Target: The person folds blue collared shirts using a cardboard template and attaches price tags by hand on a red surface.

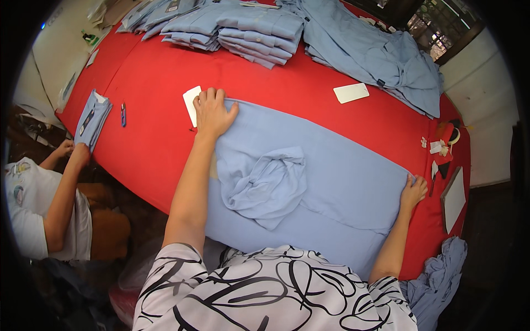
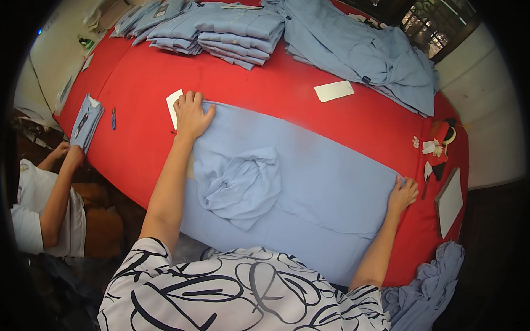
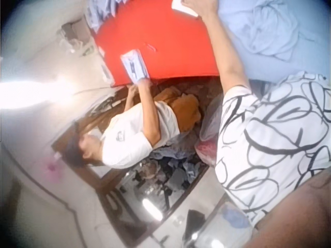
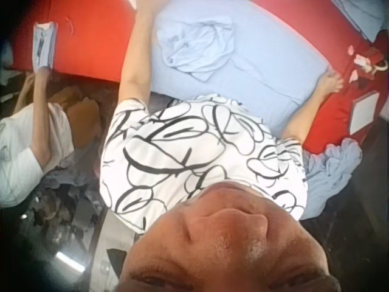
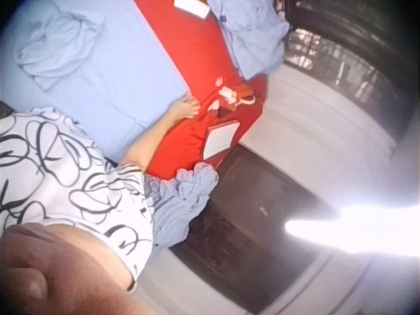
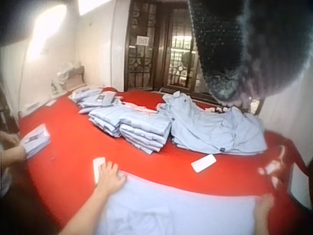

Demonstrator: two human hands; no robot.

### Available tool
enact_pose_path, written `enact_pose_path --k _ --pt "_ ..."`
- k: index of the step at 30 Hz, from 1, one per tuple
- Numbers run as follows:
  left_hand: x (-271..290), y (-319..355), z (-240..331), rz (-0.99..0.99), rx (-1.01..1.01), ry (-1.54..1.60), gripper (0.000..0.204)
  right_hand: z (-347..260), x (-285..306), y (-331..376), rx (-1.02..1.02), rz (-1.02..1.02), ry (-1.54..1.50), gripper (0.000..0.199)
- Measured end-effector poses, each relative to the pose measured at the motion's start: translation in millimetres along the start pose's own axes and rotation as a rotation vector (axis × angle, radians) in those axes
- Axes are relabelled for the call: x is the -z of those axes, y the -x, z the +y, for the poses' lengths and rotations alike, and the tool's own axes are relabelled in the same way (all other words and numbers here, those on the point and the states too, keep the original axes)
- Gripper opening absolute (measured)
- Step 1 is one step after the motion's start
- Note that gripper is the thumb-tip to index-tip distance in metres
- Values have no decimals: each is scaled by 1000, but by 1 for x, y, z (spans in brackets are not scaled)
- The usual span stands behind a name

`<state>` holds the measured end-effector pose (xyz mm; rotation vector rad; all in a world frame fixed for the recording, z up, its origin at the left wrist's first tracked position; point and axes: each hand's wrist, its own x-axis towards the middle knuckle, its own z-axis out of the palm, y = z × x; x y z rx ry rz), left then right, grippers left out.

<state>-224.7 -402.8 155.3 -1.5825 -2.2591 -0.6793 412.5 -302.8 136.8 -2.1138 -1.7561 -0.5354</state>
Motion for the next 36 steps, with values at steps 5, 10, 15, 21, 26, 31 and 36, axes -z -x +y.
enact_pose_path --k 5,10,15,21,26,31,36 --pt "16 7 -13 155 -38 136 43 -36 26 4 141 92 65 41" --pt "95 39 -21 -444 -156 430 56 -83 75 56 384 -1 -336 27" --pt "124 77 -29 -735 -287 324 70 -131 117 140 515 -258 -604 30" --pt "111 101 -44 -626 -253 378 58 -72 91 154 260 -158 -376 43" --pt "119 106 -35 -598 -225 379 53 -2 84 137 176 -161 -413 47" --pt "121 103 -31 -542 -363 240 55 -5 83 143 155 -90 -157 38" --pt "120 104 -29 -607 -385 344 50 -173 135 139 495 -284 -882 37"
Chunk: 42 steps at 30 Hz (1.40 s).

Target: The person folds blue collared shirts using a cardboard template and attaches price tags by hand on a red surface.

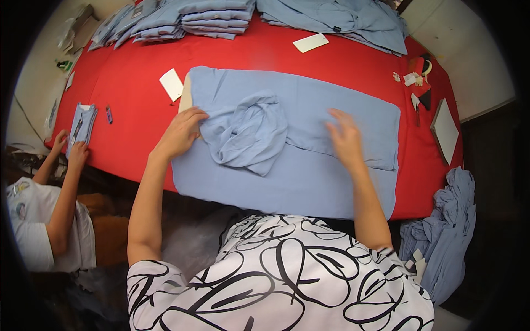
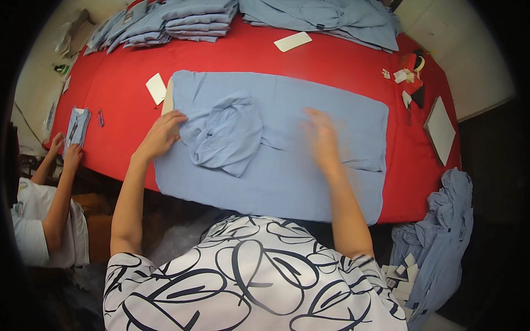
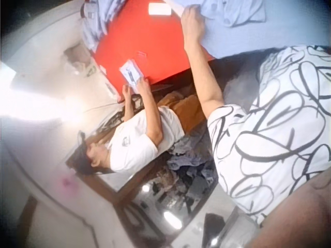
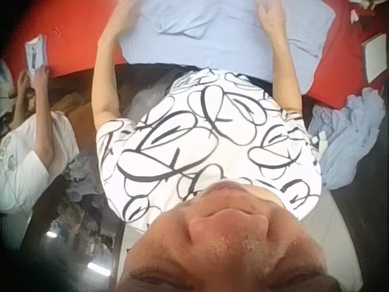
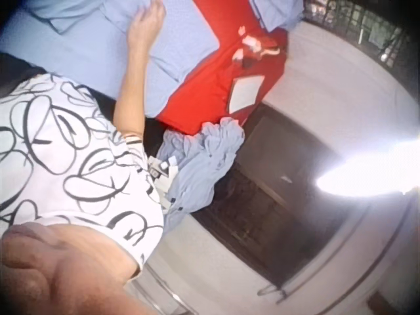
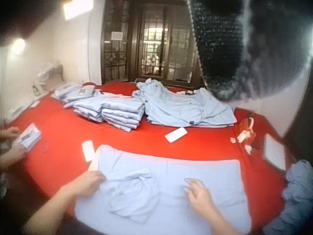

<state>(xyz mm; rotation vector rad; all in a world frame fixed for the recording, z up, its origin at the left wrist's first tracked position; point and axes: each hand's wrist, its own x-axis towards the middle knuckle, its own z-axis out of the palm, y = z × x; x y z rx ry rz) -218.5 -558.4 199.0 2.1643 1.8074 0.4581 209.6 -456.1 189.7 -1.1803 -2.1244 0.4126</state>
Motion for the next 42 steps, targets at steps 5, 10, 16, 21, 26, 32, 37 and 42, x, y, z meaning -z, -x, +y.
enact_pose_path --k 5,10,16,21,26,32,37,42 --pt "-10 -9 6 -14 136 206 40 -73 -90 -56 -98 -146 -157 49" --pt "-11 12 -4 22 201 282 31 -177 -18 -6 252 -536 -404 31" --pt "-14 1 1 3 218 305 17 -200 -5 63 361 -1228 -718 21" --pt "-21 7 -5 91 169 266 10 -202 -19 78 385 -1364 -780 23" --pt "-23 8 -3 84 234 322 8 -198 -44 104 414 -1500 -659 46" --pt "-25 8 -2 133 282 324 12 -155 -95 163 238 -1543 -782 58" --pt "-32 14 -7 139 227 289 21 -88 -143 225 -312 -1505 -741 40" --pt "-31 17 -12 127 141 203 21 -36 -171 237 -887 -942 -573 60"
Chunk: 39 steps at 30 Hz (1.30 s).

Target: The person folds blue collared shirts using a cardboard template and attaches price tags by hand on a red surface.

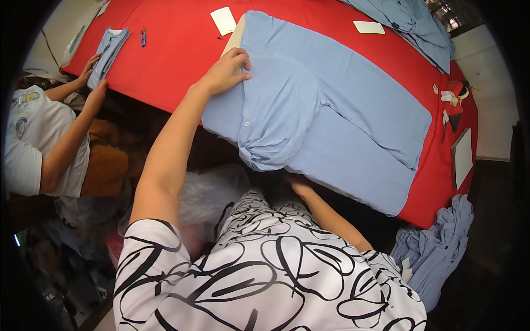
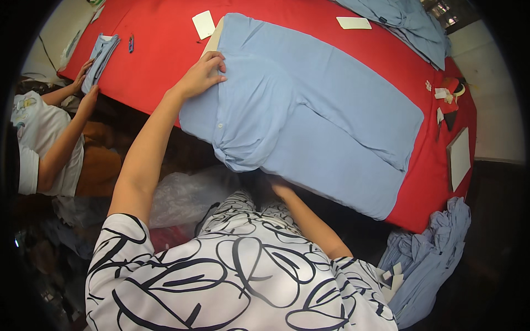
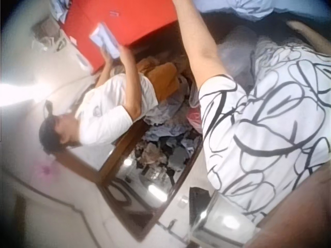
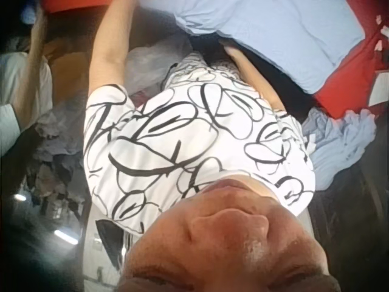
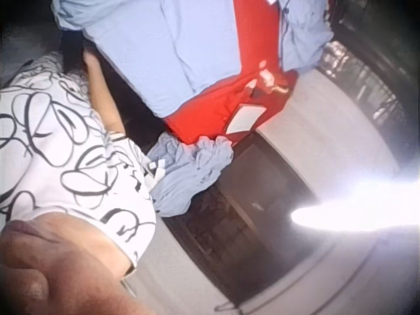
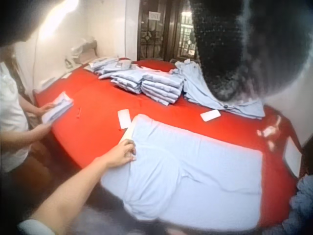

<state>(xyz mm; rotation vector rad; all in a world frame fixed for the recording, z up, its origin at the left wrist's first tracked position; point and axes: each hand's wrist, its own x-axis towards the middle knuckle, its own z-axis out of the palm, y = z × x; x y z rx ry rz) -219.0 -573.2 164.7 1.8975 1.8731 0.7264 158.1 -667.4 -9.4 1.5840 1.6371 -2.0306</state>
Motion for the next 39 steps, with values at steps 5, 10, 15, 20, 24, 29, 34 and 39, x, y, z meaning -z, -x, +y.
enact_pose_path --k 5,10,15,20,24,29,34,39 --pt "-5 -17 24 30 -366 -370 19 -15 -35 -40 323 152 363 75" --pt "-6 -15 18 -195 -279 -153 24 -67 -45 -3 211 -504 333 91" --pt "11 -34 10 -381 125 390 31 -201 8 102 480 -644 119 57" --pt "29 -62 14 -431 321 663 63 -287 93 28 667 -640 -894 52" --pt "28 -60 47 -288 511 695 77 -339 133 -30 655 -293 -1123 74" --pt "27 -64 24 -370 368 339 60 -313 149 -42 675 -64 -1179 78" --pt "16 -67 30 -282 404 160 51 -215 143 65 717 588 3 36" --pt "10 -76 57 -225 304 -190 45 -61 125 162 399 1128 604 36"
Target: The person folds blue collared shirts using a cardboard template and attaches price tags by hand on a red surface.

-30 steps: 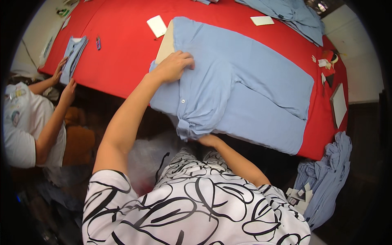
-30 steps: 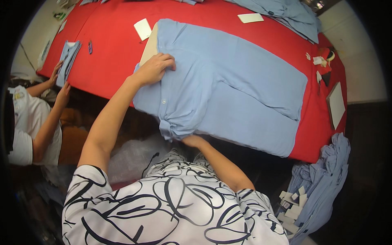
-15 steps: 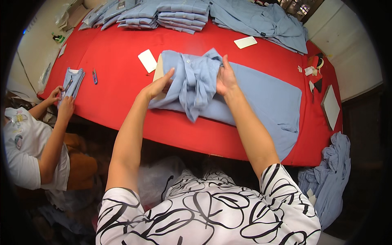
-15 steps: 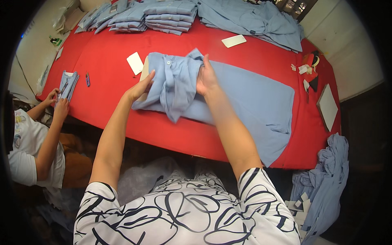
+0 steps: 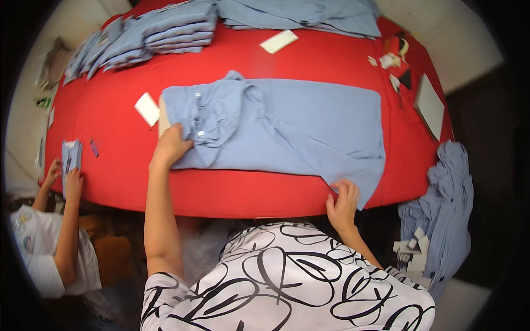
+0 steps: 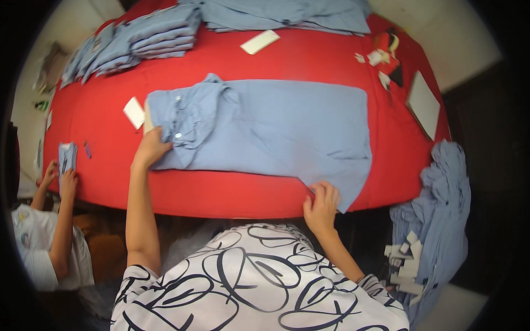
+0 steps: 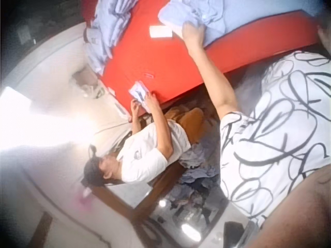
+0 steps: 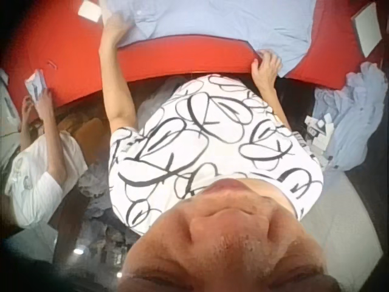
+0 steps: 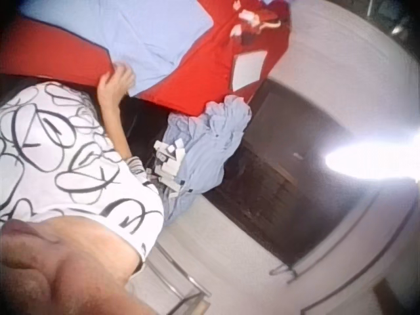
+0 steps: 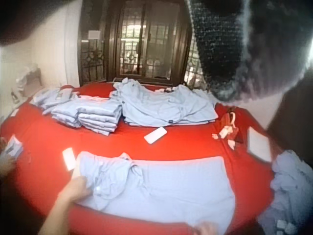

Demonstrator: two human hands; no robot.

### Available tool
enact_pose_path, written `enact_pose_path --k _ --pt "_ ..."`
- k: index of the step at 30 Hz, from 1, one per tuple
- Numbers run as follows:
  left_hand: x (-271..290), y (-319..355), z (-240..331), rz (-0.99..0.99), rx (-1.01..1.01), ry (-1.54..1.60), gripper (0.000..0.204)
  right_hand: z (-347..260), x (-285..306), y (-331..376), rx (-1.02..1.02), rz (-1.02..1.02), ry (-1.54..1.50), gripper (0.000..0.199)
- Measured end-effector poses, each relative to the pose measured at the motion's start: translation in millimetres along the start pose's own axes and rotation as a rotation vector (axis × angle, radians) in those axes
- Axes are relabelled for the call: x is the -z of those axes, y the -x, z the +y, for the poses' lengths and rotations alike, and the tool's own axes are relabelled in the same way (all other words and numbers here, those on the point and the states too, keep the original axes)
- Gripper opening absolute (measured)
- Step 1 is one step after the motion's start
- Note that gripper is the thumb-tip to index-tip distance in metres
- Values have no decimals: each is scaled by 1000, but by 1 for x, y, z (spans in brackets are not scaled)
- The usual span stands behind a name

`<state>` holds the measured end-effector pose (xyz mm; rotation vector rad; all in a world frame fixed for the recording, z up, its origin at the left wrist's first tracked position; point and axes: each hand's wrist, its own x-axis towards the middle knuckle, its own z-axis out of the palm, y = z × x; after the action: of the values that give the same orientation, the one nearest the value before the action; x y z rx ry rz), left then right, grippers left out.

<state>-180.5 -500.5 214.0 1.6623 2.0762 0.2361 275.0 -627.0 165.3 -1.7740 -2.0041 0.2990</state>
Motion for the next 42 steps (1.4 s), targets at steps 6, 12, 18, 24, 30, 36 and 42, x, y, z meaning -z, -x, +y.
enact_pose_path --k 6,12,18,24,30,36,42 --pt "-44 -6 -6 365 -239 92 46 53 24 53 142 110 359 46" --pt "-94 -19 -63 677 -218 134 51 100 89 11 40 -276 88 25" --pt "-76 -25 -20 605 -99 48 49 168 104 -142 -381 311 -571 15" --pt "-78 -46 -25 822 10 -92 42 147 3 -282 -349 535 115 27" --pt "-66 -57 -9 711 291 -23 33 160 18 -311 -497 308 381 38" --pt "-63 -52 -25 809 -75 -108 32 149 26 -278 -35 531 169 22" --pt "-60 -72 -39 888 57 -2 27 122 3 -223 144 194 403 36"
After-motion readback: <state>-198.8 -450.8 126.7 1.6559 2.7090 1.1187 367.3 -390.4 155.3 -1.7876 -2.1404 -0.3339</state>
